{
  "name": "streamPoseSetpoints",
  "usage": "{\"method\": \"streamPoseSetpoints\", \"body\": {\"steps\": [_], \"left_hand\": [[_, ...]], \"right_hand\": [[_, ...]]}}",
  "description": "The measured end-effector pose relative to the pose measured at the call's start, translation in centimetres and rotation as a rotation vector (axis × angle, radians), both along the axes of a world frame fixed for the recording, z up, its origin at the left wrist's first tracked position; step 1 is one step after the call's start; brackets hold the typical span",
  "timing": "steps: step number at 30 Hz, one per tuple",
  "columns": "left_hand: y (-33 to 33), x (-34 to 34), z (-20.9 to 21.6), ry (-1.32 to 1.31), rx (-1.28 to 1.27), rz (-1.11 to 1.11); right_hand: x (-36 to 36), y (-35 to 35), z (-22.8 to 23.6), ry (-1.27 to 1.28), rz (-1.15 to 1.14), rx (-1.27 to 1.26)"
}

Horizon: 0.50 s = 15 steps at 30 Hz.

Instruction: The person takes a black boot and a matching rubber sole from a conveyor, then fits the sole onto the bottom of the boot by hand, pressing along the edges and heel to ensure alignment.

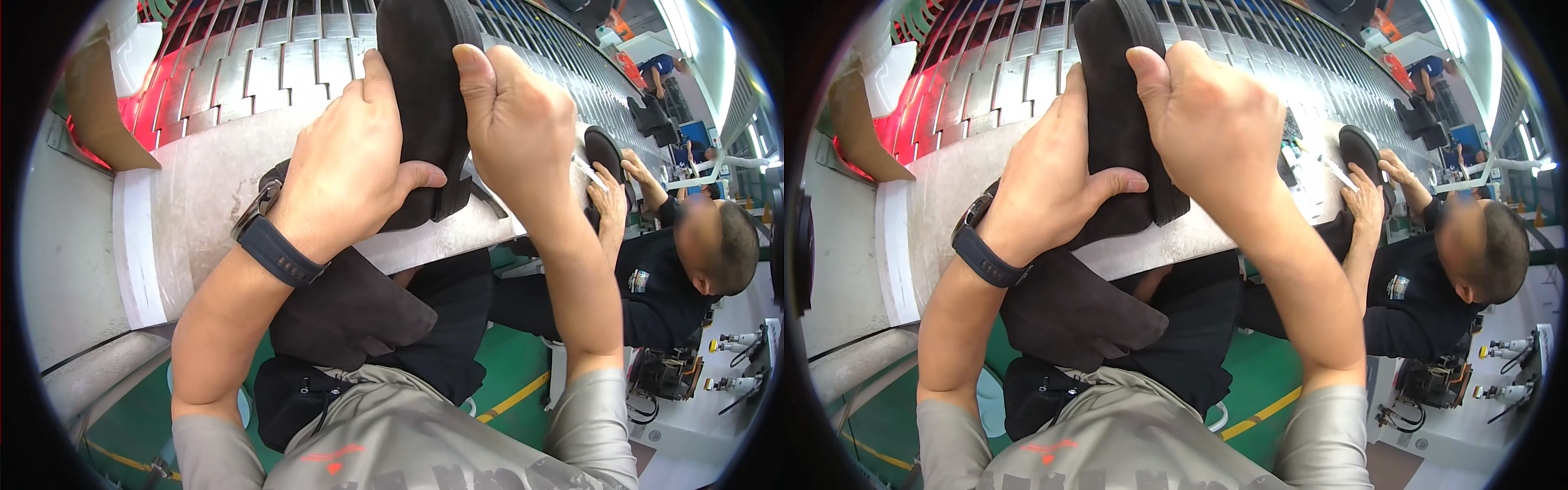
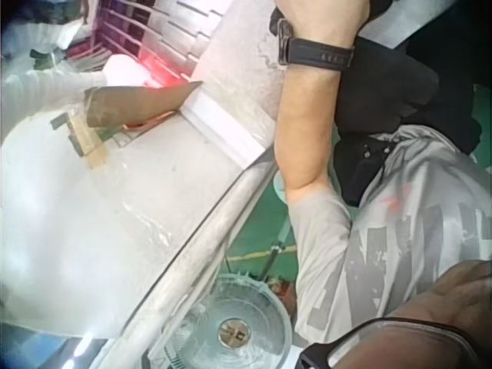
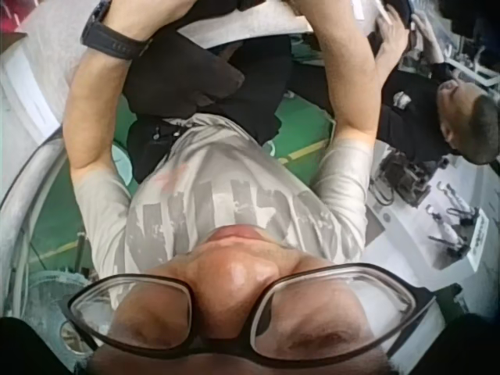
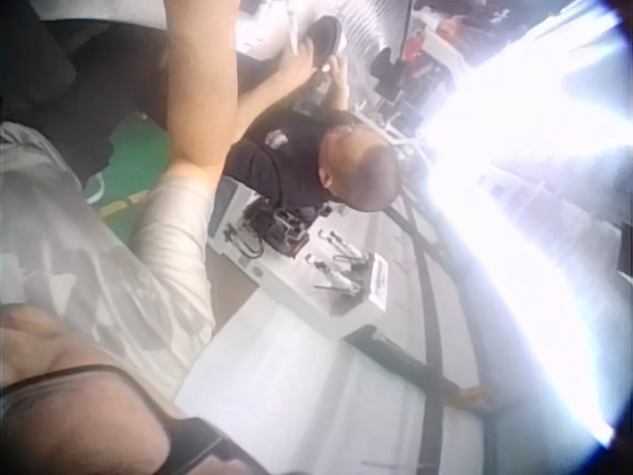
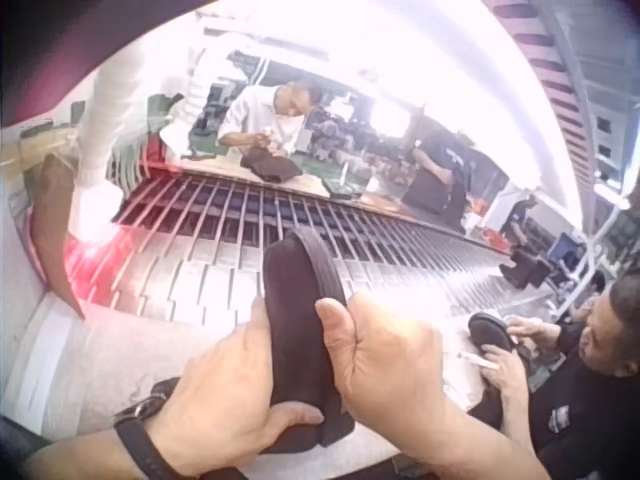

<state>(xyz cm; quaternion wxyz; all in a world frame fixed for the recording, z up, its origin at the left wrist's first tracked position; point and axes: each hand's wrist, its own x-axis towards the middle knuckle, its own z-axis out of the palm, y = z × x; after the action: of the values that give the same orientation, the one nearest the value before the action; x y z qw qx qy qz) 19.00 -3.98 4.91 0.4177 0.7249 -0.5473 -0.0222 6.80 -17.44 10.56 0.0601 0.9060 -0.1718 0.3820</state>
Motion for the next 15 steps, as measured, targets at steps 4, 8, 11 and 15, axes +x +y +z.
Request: {"method": "streamPoseSetpoints", "body": {"steps": [4, 8, 11, 15], "left_hand": [[0.4, 0.1, -0.3, -0.117, -0.062, -0.017], [0.5, 0.2, -0.9, -0.161, -0.132, -0.016], [0.5, 0.6, -1.1, -0.131, -0.108, -0.023], [0.7, 0.7, -1.1, -0.121, -0.130, -0.036]], "right_hand": [[-0.3, -2.0, 2.6, 0.102, 0.257, 0.546], [0.7, -4.1, 2.6, 0.125, 0.438, 0.666], [1.3, -4.5, 1.7, 0.122, 0.546, 0.638], [1.4, -4.4, 1.3, 0.057, 0.584, 0.693]]}}
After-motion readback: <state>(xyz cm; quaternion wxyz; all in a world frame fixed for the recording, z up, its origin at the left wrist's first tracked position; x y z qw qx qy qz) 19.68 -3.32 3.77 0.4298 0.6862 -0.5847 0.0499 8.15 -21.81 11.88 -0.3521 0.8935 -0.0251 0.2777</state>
